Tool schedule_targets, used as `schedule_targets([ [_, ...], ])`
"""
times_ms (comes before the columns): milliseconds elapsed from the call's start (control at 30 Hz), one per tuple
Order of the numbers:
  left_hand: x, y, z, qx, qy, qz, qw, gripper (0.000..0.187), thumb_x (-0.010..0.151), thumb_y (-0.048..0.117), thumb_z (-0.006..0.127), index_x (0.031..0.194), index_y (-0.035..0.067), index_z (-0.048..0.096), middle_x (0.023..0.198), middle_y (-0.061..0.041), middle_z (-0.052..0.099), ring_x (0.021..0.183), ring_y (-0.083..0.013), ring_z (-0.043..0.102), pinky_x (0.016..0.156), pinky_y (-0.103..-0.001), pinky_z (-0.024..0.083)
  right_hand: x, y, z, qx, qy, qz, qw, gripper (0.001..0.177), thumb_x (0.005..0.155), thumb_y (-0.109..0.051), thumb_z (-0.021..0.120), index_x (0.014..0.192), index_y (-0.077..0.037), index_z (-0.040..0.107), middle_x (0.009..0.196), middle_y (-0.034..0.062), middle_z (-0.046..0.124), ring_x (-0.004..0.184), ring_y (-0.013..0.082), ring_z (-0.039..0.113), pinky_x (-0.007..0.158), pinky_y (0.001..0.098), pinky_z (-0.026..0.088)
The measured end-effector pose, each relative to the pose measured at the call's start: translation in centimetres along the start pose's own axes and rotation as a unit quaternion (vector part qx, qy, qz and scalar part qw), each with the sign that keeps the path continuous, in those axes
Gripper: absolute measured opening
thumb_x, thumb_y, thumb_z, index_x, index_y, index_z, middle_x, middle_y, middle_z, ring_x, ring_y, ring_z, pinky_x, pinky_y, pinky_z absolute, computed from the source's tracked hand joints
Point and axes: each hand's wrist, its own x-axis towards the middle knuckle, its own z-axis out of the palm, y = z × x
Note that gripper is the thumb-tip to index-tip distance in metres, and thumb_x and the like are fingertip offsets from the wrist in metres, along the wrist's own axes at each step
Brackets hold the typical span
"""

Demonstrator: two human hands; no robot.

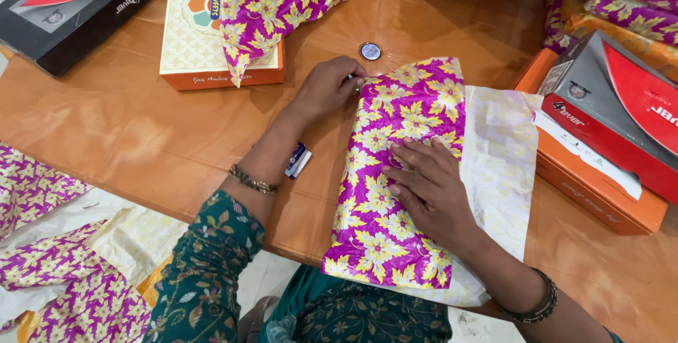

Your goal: The person wraps a small rectangular box with floral-patterned paper, folds the edges, and secures them with adhesive tape. They then place the wrapped item aside and begin wrapping a second box in the same manner.

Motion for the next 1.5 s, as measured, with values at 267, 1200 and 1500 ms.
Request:
schedule_targets([
  [267, 3.4, -3.6, -1.0, -0.188, -0.196, -0.258, 0.927, 0.013, 0.1, 0.019, 0.062, 0.109, 0.01, 0.067, 0.093, 0.005, 0.069, 0.082, -0.0049, 0.063, 0.067, -0.025, 0.051, 0.8, -0.8, -0.8, -0.033, -0.016, 0.035, 0.999, 0.031, 0.087, -0.019, 0.077, 0.115, -0.007, 0.076, 0.124, 0.0063, 0.072, 0.114, 0.0264, 0.065, 0.095, 0.0405, 0.049],
  [1200, -9.8, 21.6, 1.1, 0.166, -0.296, 0.045, 0.94, 0.079, 0.082, 0.059, 0.067, 0.15, 0.024, 0.048, 0.164, -0.031, 0.016, 0.152, -0.052, 0.008, 0.117, -0.071, 0.003, -5.3, 4.1, -11.5, -0.179, -0.067, 0.459, 0.867, 0.075, 0.085, -0.03, 0.084, 0.148, -0.01, 0.05, 0.107, 0.0138, 0.073, 0.09, 0.0284, 0.071, 0.078, 0.0406, 0.053],
  [1500, -10.0, 21.7, 1.2, 0.156, -0.274, 0.043, 0.948, 0.072, 0.08, 0.06, 0.065, 0.145, 0.03, 0.055, 0.163, -0.03, 0.019, 0.151, -0.0533, 0.012, 0.116, -0.072, 0.006, -6.9, 5.1, -11.2, 0.14, 0.072, 0.447, 0.88, 0.081, 0.089, -0.004, 0.072, 0.161, -0.009, 0.037, 0.084, 0.0033, 0.058, 0.074, 0.0095, 0.056, 0.062, 0.0275, 0.046],
])
